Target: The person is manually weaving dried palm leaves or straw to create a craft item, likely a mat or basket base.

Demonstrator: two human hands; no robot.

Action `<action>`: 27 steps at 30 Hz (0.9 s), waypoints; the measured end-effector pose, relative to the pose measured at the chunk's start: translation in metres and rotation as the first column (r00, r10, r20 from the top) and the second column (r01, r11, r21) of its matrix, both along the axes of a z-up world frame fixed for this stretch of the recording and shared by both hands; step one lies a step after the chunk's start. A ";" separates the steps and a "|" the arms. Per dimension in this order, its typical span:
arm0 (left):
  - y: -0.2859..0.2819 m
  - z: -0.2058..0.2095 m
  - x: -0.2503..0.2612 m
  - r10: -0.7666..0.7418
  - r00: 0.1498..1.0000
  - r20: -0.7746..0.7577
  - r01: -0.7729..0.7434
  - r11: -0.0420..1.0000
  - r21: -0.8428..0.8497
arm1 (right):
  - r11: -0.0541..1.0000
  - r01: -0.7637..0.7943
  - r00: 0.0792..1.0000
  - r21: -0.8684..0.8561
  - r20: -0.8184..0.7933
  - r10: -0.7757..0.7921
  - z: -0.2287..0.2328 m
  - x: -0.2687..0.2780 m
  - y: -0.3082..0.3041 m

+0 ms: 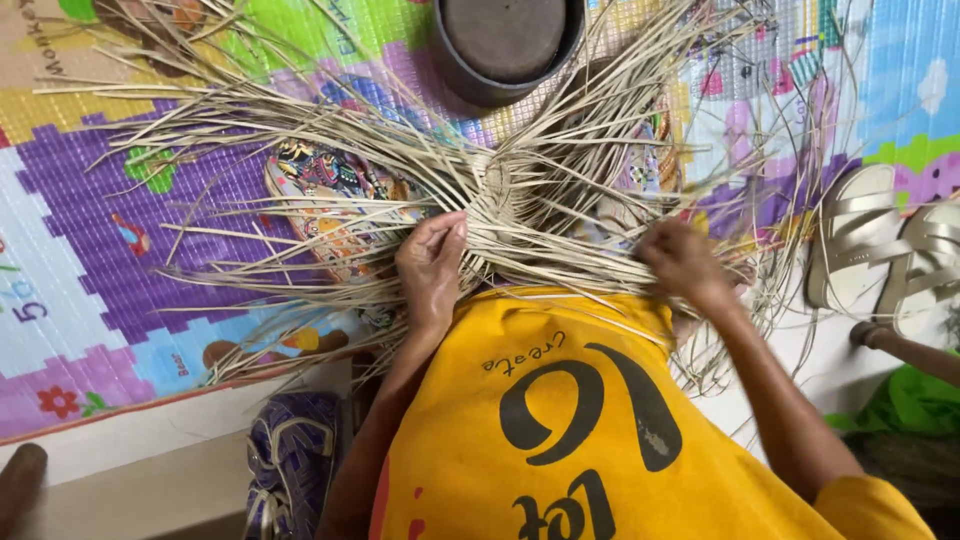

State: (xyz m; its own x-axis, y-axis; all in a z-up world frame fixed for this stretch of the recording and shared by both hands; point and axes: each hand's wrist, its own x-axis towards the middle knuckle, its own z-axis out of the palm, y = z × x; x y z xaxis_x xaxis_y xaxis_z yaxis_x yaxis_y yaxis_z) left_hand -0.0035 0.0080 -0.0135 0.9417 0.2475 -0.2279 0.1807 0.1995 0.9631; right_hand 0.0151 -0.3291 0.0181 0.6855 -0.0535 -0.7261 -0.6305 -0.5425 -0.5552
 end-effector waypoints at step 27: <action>-0.015 0.005 0.019 0.061 0.980 -0.191 -0.071 0.996 -0.047 | 0.808 -0.504 0.457 -0.303 0.700 0.548 -0.018 0.055 0.175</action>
